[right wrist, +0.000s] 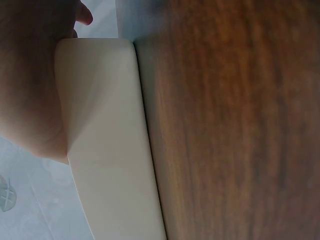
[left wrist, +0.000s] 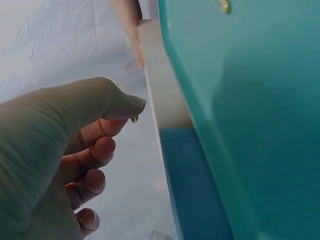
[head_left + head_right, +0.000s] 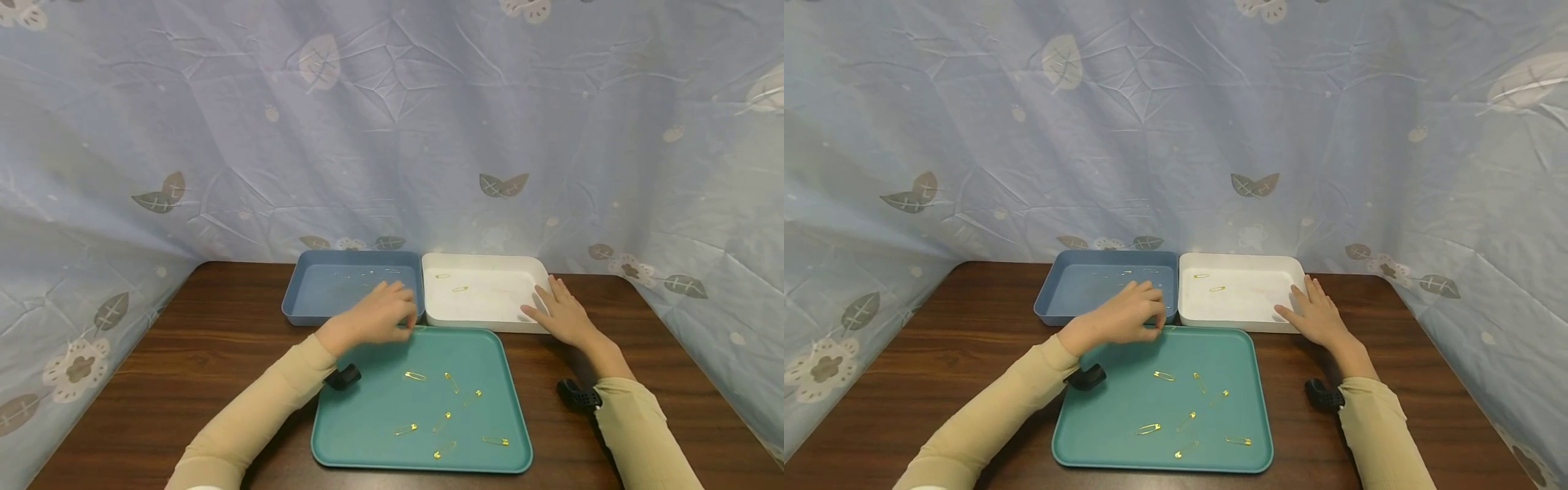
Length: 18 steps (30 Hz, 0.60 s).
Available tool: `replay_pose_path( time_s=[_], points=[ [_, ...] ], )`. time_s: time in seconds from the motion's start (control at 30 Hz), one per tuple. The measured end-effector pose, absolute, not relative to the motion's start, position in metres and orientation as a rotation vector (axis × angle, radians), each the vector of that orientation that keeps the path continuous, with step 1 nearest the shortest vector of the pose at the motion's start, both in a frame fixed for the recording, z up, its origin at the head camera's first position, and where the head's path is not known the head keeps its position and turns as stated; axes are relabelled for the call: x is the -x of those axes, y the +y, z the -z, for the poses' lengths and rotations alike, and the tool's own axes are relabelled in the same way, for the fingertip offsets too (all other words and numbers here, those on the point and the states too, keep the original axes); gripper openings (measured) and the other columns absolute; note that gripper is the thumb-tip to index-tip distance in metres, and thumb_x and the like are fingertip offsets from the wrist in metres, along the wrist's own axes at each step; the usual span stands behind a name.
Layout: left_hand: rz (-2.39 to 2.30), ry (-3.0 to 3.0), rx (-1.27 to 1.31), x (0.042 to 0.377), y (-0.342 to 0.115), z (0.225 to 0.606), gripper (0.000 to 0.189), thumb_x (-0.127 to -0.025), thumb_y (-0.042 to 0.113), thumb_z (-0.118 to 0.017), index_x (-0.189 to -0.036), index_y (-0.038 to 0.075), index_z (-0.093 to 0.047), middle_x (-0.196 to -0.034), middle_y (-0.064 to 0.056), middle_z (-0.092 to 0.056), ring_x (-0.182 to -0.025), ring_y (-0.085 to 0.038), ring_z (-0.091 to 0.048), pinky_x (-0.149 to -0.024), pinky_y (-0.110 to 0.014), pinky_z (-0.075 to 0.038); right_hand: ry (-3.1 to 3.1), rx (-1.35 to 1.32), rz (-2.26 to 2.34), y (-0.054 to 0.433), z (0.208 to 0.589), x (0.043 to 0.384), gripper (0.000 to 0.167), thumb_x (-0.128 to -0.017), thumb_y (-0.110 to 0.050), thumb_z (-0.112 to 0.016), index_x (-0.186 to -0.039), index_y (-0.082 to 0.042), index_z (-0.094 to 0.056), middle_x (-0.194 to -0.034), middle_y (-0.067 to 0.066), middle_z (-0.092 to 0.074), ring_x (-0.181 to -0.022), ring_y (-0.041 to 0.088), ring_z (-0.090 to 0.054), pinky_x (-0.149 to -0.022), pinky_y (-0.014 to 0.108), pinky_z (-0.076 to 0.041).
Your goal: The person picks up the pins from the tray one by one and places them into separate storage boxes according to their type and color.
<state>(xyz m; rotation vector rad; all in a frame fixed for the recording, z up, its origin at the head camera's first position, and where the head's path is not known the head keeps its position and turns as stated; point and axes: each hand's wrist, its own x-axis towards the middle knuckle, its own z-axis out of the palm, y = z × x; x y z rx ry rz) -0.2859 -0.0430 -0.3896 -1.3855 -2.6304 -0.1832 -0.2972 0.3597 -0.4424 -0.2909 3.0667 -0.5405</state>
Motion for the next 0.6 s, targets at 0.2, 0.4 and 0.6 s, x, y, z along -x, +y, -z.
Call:
replay_pose_path(
  time_s=[0.2, 0.4, 0.6],
  points=[
    [0.137, -2.631, 1.377, 0.296, -0.032, 0.38, 0.007, -0.084, 0.023, -0.072, -0.08, 0.024, -0.067, -0.088, 0.005, -0.055, -0.081, -0.014, -0.037, -0.073, -0.029, -0.023, 3.058, 0.292, 0.551, 0.358, 0.44, 0.296, 0.081, -0.098, -0.053, -0.045, -0.151, 0.005, -0.026, -0.159, 0.033, -0.001, -0.147, 0.051, 0.0, -0.111, 0.072, -0.009],
    [0.102, -2.617, 1.372, 0.306, -0.019, 0.372, 0.008, -0.086, 0.024, -0.07, -0.08, 0.025, -0.066, -0.086, 0.004, -0.054, -0.081, -0.015, -0.038, -0.072, -0.03, -0.024, 3.052, 0.288, 0.558, 0.358, 0.441, 0.296, 0.081, -0.098, -0.054, -0.045, -0.151, 0.005, -0.025, -0.159, 0.032, 0.0, -0.147, 0.051, 0.001, -0.11, 0.073, -0.008],
    [0.077, -2.659, 1.35, 0.315, -0.001, 0.364, 0.008, -0.087, 0.03, -0.071, -0.082, 0.026, -0.067, -0.088, 0.005, -0.054, -0.084, -0.015, -0.04, -0.074, -0.03, -0.026, 3.063, 0.287, 0.537, 0.359, 0.442, 0.297, 0.081, -0.098, -0.054, -0.045, -0.151, 0.005, -0.025, -0.159, 0.033, -0.001, -0.147, 0.051, 0.0, -0.11, 0.073, -0.009]
  ],
)
